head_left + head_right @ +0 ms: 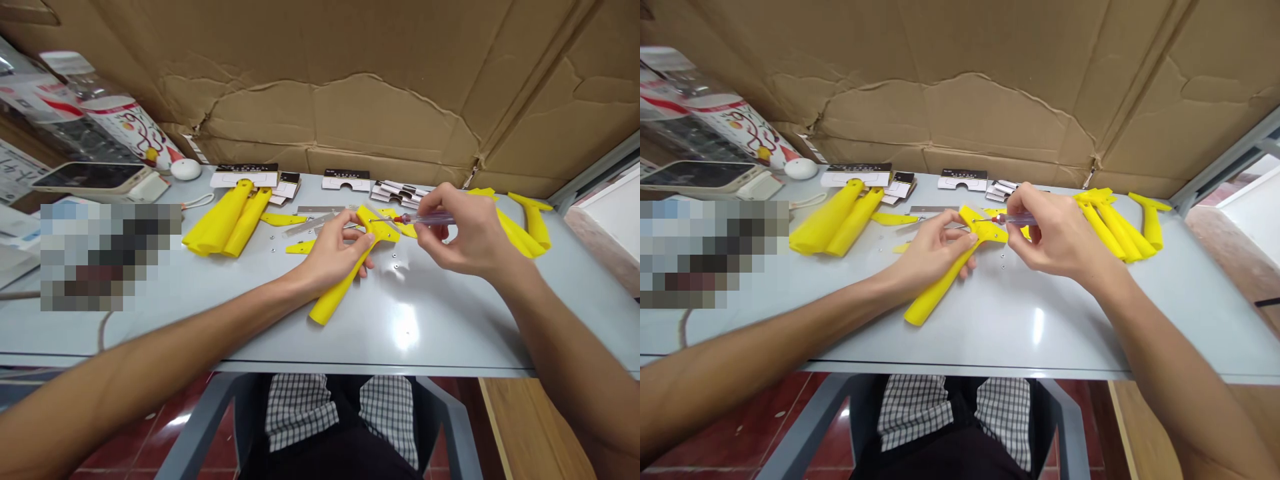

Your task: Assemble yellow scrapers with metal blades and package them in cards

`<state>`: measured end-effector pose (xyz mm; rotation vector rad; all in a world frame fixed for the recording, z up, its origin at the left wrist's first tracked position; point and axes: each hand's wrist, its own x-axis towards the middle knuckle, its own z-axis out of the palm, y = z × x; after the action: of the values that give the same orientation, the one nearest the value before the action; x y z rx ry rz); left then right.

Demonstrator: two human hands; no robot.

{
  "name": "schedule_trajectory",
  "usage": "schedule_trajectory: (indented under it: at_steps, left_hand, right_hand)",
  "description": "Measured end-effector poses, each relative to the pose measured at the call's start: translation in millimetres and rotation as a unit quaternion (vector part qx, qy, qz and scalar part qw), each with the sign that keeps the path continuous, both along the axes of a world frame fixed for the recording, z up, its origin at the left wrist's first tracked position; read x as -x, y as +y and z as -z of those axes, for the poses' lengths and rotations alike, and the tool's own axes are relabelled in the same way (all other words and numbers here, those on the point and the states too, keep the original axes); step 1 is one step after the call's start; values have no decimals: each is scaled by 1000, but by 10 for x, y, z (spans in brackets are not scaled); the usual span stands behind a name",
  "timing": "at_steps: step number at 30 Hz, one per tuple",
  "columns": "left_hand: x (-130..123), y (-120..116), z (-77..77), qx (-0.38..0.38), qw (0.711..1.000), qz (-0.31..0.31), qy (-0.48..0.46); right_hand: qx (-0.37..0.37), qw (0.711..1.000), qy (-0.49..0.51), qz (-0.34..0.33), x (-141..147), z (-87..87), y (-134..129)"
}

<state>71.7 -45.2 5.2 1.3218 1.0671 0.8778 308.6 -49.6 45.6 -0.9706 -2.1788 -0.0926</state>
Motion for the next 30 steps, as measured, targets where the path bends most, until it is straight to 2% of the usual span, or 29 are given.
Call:
schedule_trajectory:
  at_steps: [7, 14, 21, 26, 30]
  left_hand:
    - [1, 0, -8, -2, 1000, 2, 8]
    - [-4, -1, 11, -3, 1000, 2, 2]
    - [0, -4, -14, -1, 1000, -2, 14]
    - [-8, -3, -5, -6, 1000, 1, 5]
    - [0, 17, 28, -6, 1000, -1, 3]
  right_hand:
    - [-56, 997, -16, 42, -35, 26, 89]
    - [-14, 1000, 4, 3, 3, 4, 12]
    - [-46, 998, -9, 37, -17, 31, 68]
    - [-10, 1000, 3, 18, 12, -12, 5]
    - [-26, 999, 7, 24, 18, -1, 16]
